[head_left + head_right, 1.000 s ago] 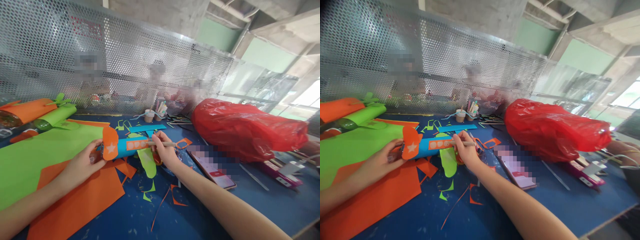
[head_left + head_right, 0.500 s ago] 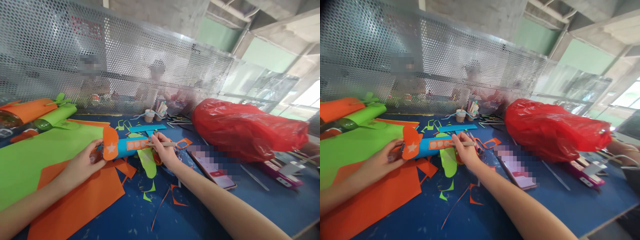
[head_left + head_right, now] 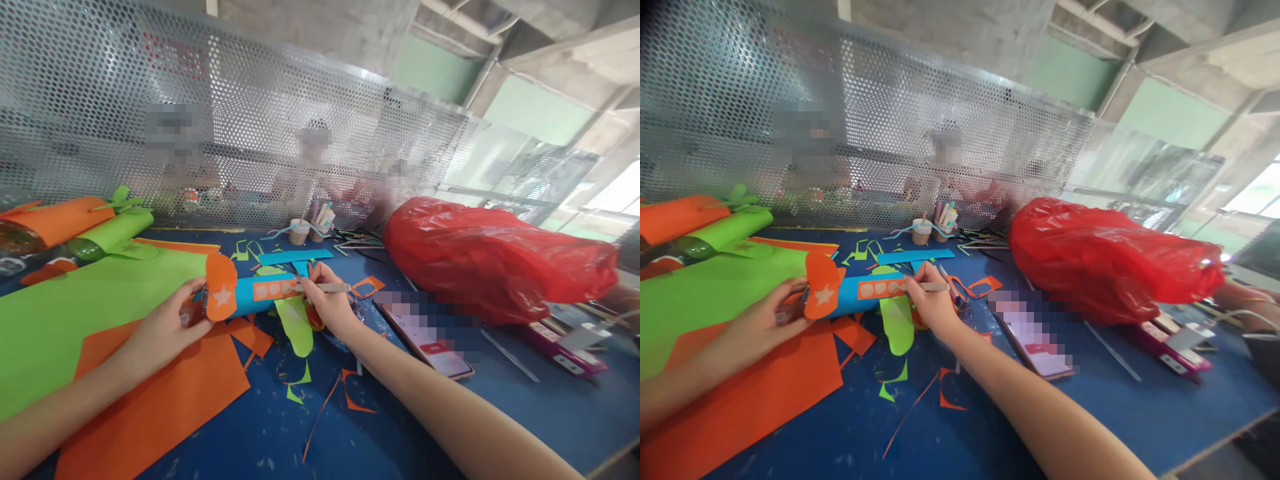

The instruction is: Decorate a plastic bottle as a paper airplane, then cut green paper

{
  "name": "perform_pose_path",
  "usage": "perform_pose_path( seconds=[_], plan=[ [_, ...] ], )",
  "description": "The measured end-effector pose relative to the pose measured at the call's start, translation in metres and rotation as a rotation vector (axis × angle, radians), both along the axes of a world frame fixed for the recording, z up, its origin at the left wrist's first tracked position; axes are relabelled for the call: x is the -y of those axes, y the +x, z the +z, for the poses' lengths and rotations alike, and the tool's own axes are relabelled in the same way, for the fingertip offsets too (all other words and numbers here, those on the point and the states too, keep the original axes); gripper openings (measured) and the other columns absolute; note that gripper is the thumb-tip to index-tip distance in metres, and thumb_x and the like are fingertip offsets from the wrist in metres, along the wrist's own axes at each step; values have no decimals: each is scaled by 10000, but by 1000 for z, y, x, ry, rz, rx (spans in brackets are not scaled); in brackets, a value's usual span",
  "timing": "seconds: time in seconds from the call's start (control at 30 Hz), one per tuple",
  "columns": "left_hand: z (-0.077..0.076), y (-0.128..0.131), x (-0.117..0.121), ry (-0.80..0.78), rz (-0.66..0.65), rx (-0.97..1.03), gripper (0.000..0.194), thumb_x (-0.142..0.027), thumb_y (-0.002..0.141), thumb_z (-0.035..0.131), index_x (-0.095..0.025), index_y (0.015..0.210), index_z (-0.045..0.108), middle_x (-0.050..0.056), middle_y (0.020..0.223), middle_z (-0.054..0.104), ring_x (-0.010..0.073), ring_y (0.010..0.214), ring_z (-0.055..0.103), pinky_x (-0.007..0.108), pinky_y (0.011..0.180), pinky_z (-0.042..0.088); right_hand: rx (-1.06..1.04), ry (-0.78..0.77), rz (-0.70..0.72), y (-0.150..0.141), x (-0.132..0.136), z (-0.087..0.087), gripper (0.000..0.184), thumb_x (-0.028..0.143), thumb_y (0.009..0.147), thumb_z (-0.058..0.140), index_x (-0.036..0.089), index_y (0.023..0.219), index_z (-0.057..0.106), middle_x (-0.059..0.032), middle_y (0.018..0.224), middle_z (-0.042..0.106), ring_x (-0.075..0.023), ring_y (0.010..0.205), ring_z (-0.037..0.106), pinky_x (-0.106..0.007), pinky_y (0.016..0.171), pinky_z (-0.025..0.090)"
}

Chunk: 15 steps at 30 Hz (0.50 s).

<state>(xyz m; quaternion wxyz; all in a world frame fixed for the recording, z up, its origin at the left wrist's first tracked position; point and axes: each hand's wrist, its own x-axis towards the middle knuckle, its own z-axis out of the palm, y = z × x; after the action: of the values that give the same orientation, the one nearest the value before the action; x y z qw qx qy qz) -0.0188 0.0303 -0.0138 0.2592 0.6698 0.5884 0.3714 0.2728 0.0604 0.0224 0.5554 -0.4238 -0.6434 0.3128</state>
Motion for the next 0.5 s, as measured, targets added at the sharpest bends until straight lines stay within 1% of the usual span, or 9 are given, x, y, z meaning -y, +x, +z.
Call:
perform_pose_path(
  seconds=[0.17,0.3,0.37,0.5],
  plan=[
    [3,2,2,-43,-7,68,781,-585,707,607,-209,1372,446,136,1298,664,356,1103,677,495,976,520,-4,10,-15,-1,-1,-1,273,316,779,616,256,663,377,92,539,366,-105,476,327,-252,467,258],
    [4,3,3,-57,7,73,807,-593,696,605,-207,1384,437,154,1419,578,362,1158,651,509,1026,487,-14,-3,-2,-1,-1,-2,266,334,794,611,255,676,386,92,546,375,-108,484,335,-254,478,260],
    [3,2,2,-48,14,60,806,-595,692,604,-204,1378,445,158,1411,584,365,1140,659,519,1025,486,1,-14,-2,0,-1,-2,264,338,790,613,255,677,390,92,543,372,-109,484,338,-257,481,259],
    [1,1,1,-28,0,47,776,-598,712,603,-212,1367,451,142,1317,655,358,1079,688,523,973,519,-17,-18,7,0,-1,-1,274,339,783,611,258,671,375,95,542,367,-106,477,317,-258,477,251]
  ],
)
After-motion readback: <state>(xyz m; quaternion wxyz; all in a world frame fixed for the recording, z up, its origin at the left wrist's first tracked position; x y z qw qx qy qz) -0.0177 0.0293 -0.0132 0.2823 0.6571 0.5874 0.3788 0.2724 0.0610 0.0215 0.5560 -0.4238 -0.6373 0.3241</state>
